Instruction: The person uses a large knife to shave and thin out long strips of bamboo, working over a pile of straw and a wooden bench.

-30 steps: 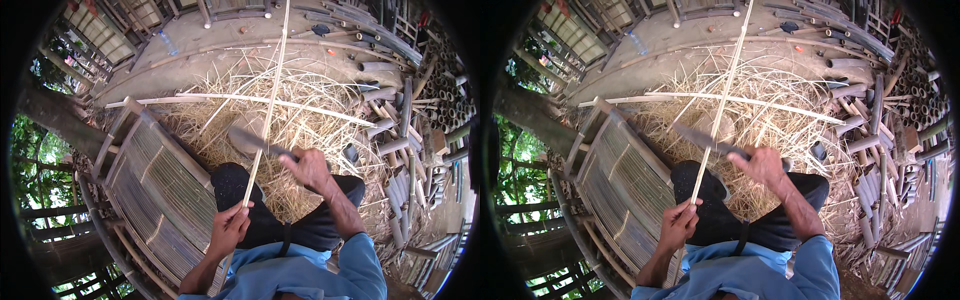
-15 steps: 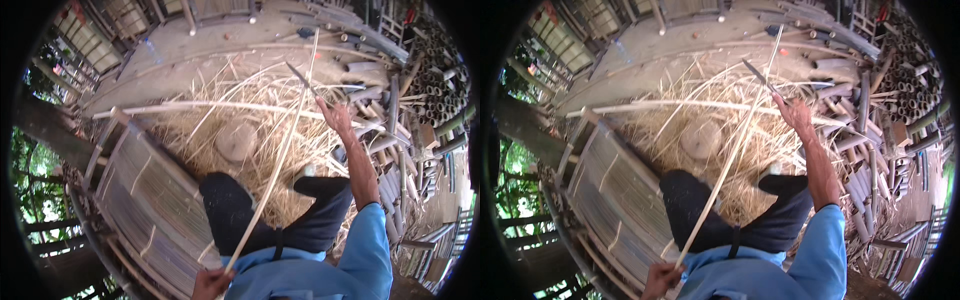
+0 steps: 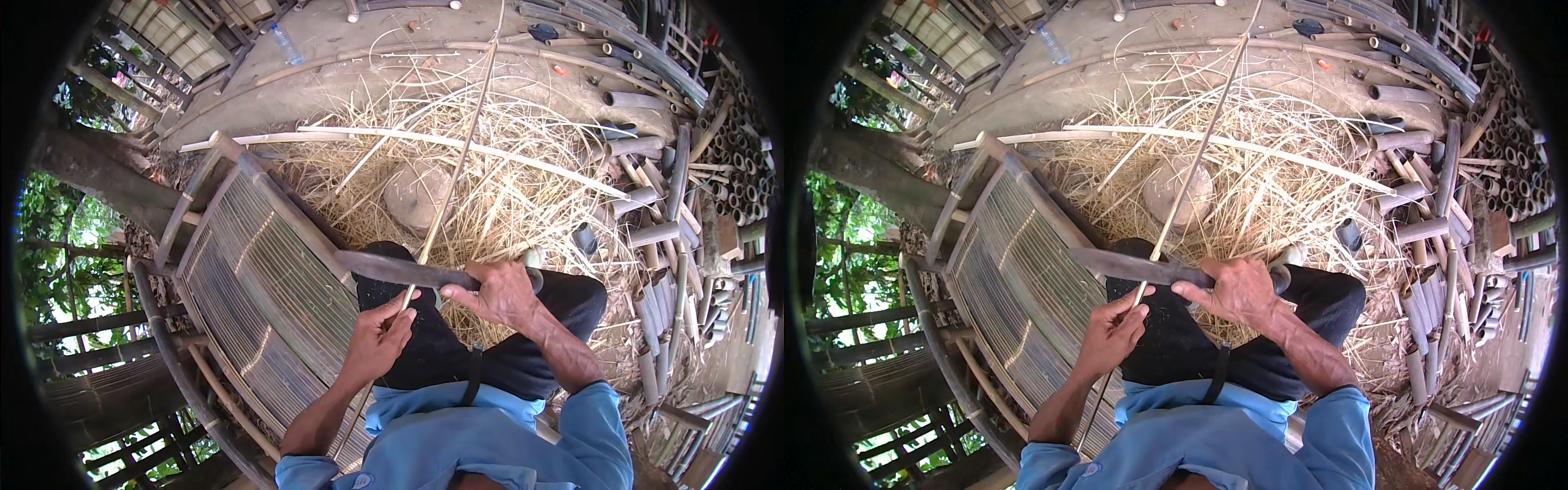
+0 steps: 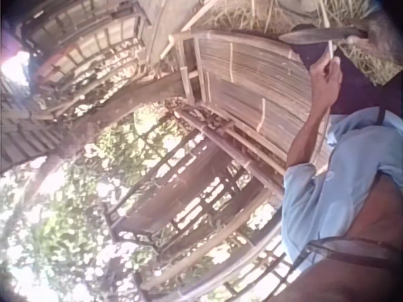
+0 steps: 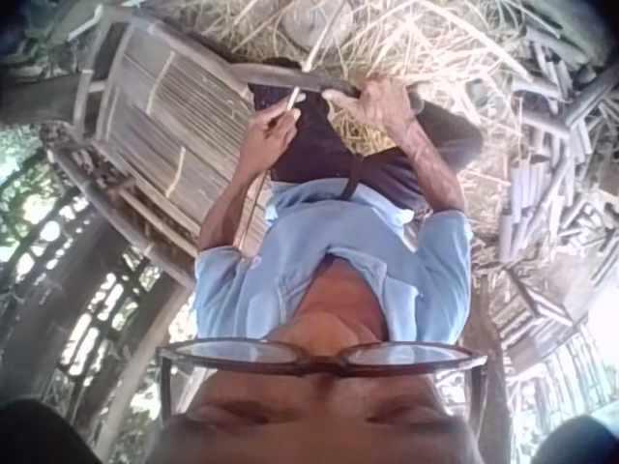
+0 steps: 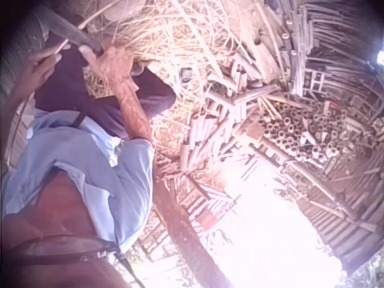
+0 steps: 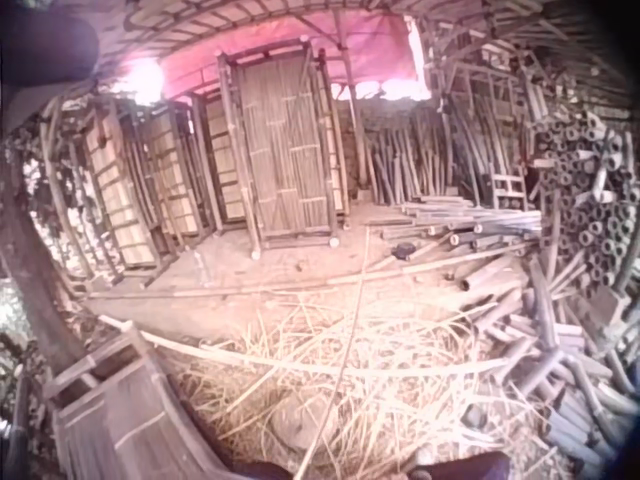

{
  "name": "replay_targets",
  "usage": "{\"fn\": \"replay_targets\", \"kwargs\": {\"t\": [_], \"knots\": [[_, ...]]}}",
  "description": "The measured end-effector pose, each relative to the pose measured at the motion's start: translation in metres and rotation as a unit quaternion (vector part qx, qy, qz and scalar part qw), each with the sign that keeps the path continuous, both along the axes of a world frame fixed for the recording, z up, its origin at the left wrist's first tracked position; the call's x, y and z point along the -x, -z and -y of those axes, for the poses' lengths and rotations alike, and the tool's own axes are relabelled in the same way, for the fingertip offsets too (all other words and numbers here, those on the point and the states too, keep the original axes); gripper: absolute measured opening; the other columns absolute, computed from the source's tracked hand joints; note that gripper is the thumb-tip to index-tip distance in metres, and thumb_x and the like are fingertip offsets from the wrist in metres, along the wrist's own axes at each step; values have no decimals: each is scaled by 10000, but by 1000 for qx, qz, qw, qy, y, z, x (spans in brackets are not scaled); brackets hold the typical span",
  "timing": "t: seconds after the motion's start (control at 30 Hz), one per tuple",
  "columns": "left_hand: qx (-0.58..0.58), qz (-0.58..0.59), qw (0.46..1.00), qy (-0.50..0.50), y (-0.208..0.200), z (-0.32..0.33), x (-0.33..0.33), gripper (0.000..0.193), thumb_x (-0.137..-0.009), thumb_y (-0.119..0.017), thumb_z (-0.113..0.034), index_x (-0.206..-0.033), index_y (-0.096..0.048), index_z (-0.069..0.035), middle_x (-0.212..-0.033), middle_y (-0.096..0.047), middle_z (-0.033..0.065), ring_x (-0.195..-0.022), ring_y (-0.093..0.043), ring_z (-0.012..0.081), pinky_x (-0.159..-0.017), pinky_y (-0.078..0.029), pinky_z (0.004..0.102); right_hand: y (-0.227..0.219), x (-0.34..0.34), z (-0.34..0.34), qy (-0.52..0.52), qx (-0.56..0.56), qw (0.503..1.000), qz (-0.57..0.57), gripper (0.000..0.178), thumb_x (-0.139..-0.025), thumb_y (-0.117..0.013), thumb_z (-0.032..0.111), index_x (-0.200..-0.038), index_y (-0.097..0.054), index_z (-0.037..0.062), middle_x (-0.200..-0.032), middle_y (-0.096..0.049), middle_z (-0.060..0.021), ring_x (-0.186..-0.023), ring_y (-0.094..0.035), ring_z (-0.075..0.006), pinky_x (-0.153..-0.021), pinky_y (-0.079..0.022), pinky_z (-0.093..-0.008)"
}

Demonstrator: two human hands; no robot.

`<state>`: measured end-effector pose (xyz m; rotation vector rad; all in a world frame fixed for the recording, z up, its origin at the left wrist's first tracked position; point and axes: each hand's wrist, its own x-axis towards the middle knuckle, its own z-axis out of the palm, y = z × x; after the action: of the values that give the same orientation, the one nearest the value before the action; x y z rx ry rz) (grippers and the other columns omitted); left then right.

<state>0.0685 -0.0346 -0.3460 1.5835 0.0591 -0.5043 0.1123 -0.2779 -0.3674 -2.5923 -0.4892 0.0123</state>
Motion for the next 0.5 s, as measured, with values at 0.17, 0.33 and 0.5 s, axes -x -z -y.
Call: {"fn": "replay_targets", "kwargs": {"t": [0.17, 0.33, 0.5], "knots": [[-13, -19, 1000, 5, -10, -5, 8, 324, -1018, -567, -81, -1336, -606, -28, -633, -395, -89, -523, -348, 10, -461, -271, 209, 2, -12, 16, 67, -43, 997, -23, 683, -929, -527, 685, -825, -726, 40, -540, -604, -163, -501, -639, -345, -509, -512, -450], [-34, -3, 999, 29, -3, -25, 22, 280, -1019, -554, -70, -1282, -616, 3, -639, -411, -82, -527, -371, 4, -465, -275, 206, 1, -27, 29, 122, 30, 992, -32, 733, -908, -457, 761, -859, -760, 95, -563, -627, -164, -540, -664, -335, -506, -522, -443], [-107, 42, 992, 55, -4, -47, 42, 244, -1005, -591, -128, -1181, -654, 30, -683, -499, -66, -602, -439, 8, -513, -331, 204, 18, -22, 27, 18, 106, 992, -61, 939, -863, -260, 886, -1049, -764, 115, -428, -495, -47, -397, -522, -143, -423, -457, -378]]}}
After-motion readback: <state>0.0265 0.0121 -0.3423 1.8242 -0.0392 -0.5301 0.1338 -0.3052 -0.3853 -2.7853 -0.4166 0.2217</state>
